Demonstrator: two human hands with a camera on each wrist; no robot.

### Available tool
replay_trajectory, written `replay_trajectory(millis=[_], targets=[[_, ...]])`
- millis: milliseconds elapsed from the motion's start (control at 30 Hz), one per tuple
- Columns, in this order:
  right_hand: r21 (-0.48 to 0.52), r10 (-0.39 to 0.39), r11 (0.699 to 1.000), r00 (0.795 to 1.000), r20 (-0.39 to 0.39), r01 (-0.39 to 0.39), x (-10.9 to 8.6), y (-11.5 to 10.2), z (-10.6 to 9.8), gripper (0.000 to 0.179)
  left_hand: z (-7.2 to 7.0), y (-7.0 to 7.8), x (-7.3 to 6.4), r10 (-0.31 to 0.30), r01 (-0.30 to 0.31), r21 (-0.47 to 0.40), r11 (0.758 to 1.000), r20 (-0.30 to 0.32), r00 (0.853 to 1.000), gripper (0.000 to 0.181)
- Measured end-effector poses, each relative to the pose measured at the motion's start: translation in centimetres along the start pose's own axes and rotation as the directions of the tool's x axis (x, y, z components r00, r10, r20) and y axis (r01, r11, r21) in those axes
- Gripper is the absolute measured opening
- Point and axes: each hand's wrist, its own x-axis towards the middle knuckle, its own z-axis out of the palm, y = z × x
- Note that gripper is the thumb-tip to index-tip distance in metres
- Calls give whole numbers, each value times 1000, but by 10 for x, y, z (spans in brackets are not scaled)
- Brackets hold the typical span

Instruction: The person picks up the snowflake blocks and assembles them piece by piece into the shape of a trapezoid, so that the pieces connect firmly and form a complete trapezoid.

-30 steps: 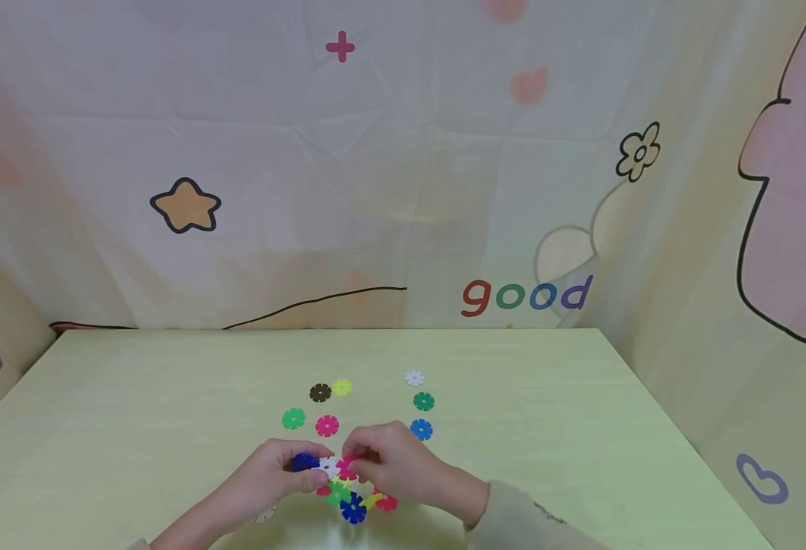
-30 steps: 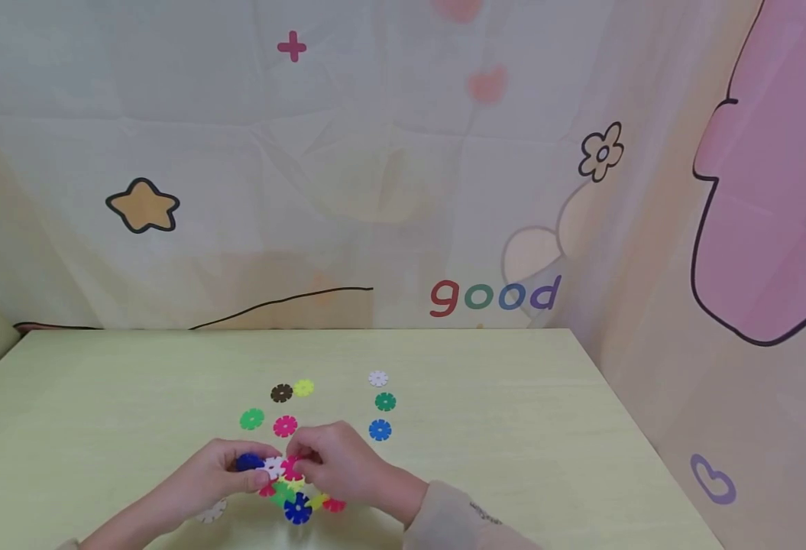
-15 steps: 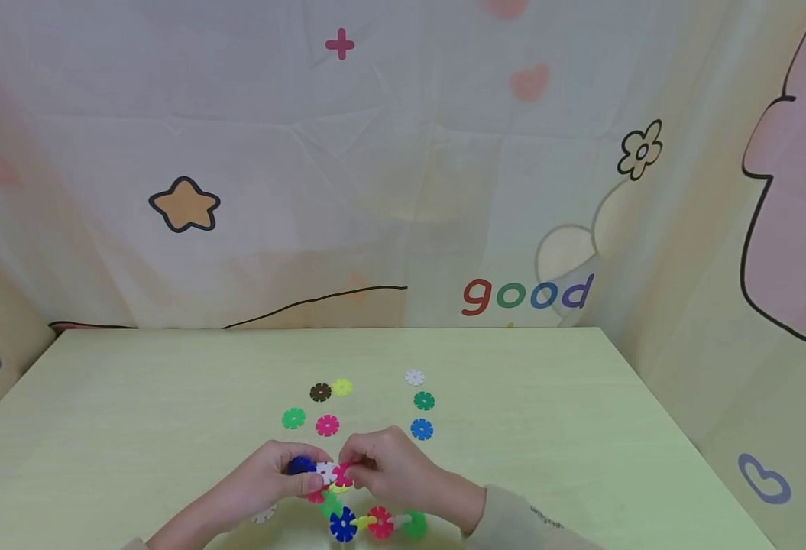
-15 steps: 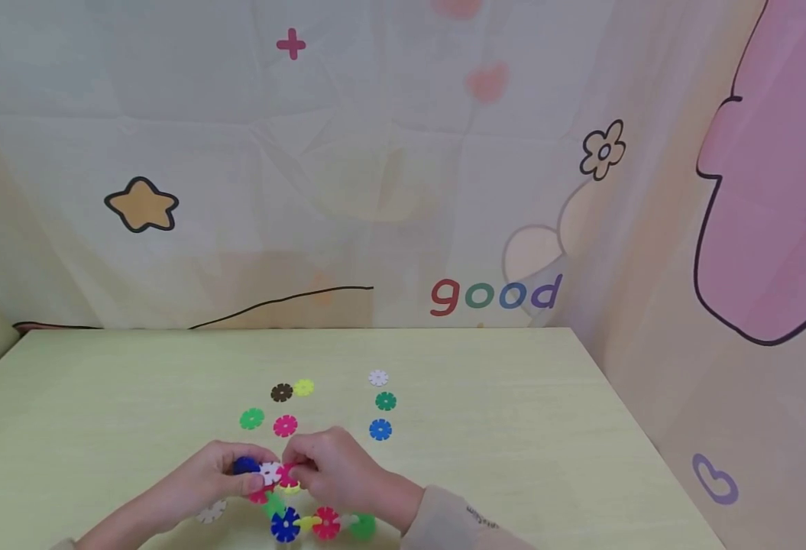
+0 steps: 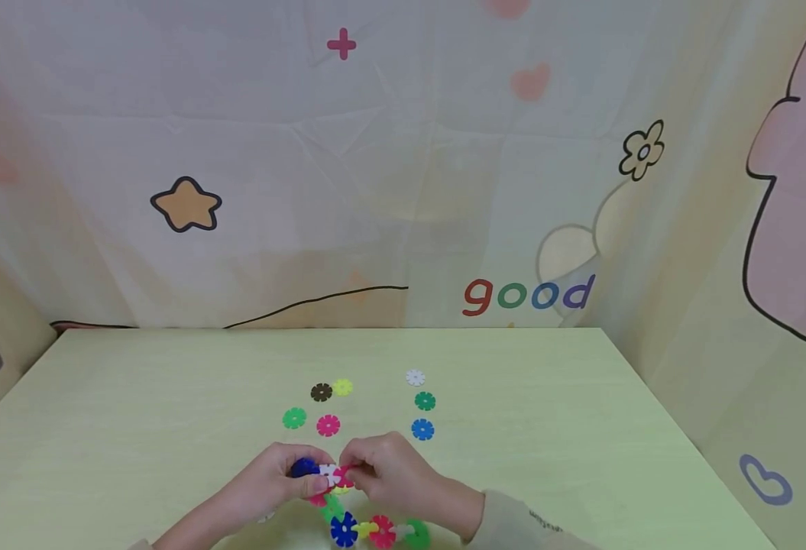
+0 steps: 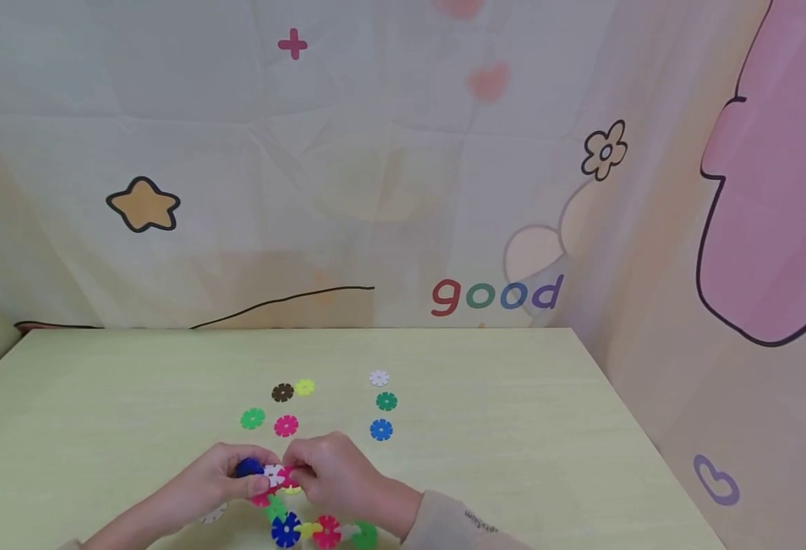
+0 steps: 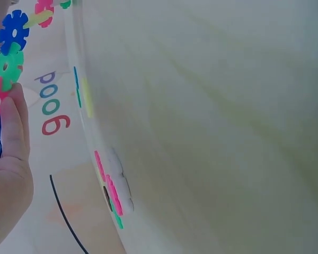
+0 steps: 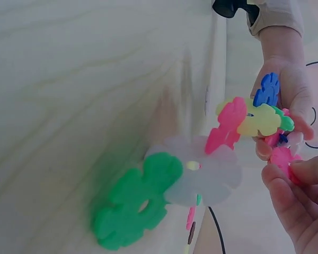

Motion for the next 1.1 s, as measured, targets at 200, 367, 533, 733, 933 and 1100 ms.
replay_trajectory(millis=[200,367,533,733,933,1100], targets=[[27,3,1000,1000,6,-3,0,3,-1,7,-3,1,2,-6,5,64,998,7,1000,41],[52,28,998,999,42,-30,3,8,-6,13,-9,3,4,33,-34,154,988,10,999,51],[-3,4,1000,999,54,-4,4,11,-9,16,-9,3,4,72,-74,206,976,17,997,61],[24,22,999,998,66,-23,2,15,-13,16,-7,0,6,111,-117,245,963,38,993,48],[155,133,978,989,64,-142,-2,23,-25,17,-6,0,5,89,-92,289,953,25,996,48],[141,189,971,981,44,-193,-6,38,-32,15,-7,-2,3,82,-87,300,950,30,996,47]])
